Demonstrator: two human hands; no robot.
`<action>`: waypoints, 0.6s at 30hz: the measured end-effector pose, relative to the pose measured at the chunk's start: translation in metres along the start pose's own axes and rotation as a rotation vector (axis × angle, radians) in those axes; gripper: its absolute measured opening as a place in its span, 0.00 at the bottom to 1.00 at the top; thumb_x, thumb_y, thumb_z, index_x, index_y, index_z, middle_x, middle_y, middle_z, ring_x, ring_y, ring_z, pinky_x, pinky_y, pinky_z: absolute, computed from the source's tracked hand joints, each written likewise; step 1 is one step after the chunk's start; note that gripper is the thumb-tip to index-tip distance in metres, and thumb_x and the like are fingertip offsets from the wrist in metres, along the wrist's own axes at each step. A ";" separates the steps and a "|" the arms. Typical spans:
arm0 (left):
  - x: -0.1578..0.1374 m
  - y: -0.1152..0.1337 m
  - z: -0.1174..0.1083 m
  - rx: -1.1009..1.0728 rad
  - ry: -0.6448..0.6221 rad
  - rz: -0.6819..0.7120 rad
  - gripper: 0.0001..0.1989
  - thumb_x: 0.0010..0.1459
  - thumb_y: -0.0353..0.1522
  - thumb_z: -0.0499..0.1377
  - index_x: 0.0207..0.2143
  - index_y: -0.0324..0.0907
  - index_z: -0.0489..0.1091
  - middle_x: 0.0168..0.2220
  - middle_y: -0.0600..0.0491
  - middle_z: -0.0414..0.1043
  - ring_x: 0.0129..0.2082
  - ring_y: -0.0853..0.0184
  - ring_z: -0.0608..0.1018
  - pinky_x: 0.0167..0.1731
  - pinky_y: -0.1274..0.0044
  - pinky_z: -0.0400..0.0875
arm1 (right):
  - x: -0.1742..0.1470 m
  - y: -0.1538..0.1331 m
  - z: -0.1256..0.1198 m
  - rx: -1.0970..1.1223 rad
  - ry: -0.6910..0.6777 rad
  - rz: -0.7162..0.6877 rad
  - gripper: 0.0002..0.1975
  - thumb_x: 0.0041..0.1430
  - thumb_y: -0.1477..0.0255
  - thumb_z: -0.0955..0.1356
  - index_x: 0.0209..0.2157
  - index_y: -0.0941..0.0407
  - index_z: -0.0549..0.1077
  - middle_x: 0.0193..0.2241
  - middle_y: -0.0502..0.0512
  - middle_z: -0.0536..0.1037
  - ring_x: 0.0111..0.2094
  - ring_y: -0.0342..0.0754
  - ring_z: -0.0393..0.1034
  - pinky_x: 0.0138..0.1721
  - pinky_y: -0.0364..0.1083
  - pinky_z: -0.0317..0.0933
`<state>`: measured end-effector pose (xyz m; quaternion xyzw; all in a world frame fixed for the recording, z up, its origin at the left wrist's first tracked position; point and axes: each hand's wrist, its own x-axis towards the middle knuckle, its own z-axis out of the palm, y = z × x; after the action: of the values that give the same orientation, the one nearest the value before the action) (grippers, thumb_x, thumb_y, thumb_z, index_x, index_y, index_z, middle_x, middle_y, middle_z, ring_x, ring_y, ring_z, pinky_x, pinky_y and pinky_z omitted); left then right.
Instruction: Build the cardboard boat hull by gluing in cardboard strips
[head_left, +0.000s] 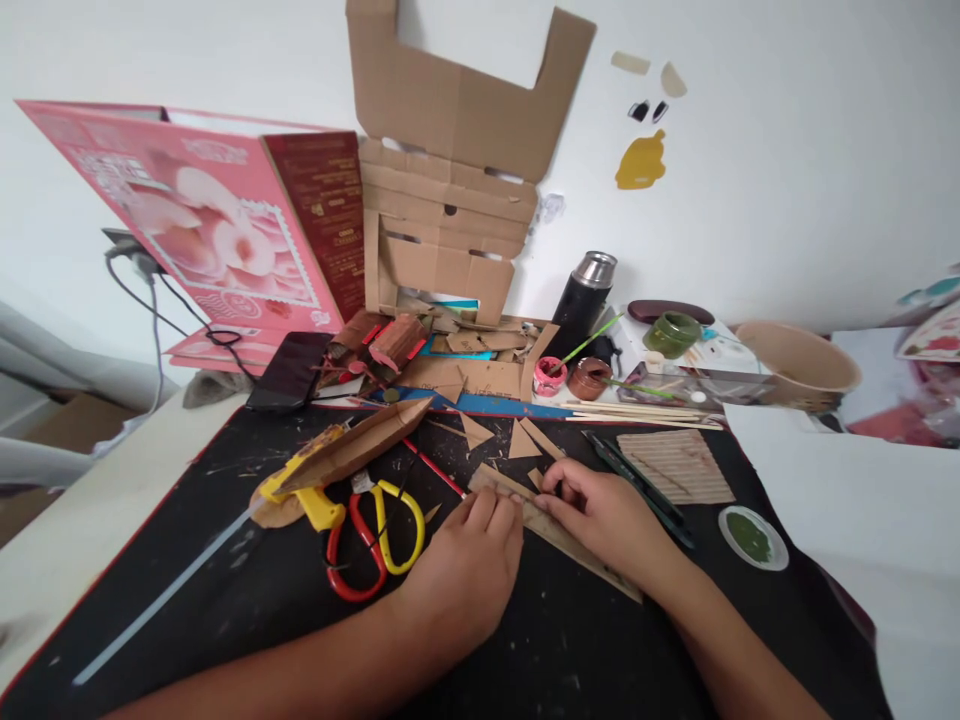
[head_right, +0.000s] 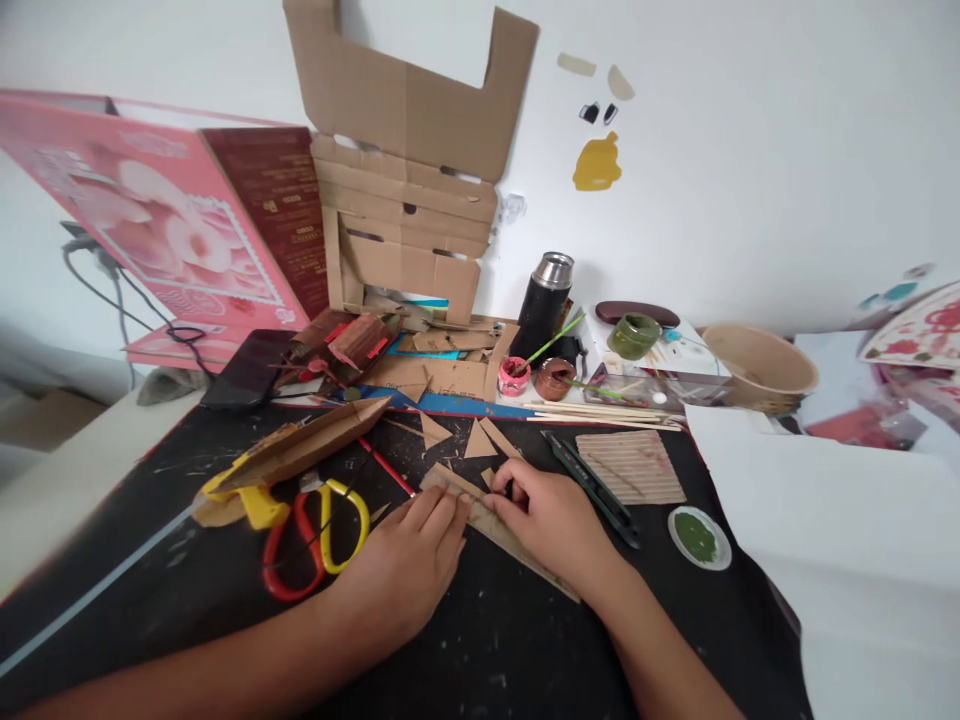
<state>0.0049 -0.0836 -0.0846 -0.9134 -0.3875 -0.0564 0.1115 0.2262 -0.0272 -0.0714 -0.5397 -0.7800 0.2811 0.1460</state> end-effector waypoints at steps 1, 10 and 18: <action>0.000 0.000 0.001 0.001 0.006 -0.005 0.22 0.67 0.27 0.57 0.61 0.26 0.73 0.52 0.36 0.79 0.51 0.50 0.81 0.48 0.64 0.82 | 0.000 0.000 0.000 -0.002 0.000 -0.005 0.04 0.68 0.66 0.70 0.39 0.52 0.74 0.24 0.45 0.73 0.25 0.46 0.68 0.30 0.44 0.53; 0.004 -0.001 0.000 -0.004 0.089 -0.006 0.14 0.70 0.27 0.56 0.52 0.32 0.76 0.41 0.43 0.78 0.42 0.53 0.80 0.43 0.63 0.79 | -0.003 -0.009 -0.003 -0.048 -0.016 0.015 0.02 0.67 0.70 0.72 0.38 0.52 0.77 0.23 0.44 0.73 0.25 0.45 0.67 0.30 0.44 0.48; 0.002 -0.006 0.000 -0.058 0.088 0.037 0.09 0.73 0.28 0.55 0.47 0.38 0.75 0.43 0.44 0.78 0.46 0.54 0.79 0.46 0.64 0.75 | -0.007 -0.012 -0.005 -0.030 0.002 -0.023 0.05 0.66 0.68 0.76 0.39 0.52 0.78 0.25 0.44 0.75 0.27 0.45 0.69 0.31 0.43 0.49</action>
<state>0.0019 -0.0780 -0.0836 -0.9198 -0.3637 -0.1054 0.1029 0.2224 -0.0352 -0.0602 -0.5330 -0.7902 0.2670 0.1417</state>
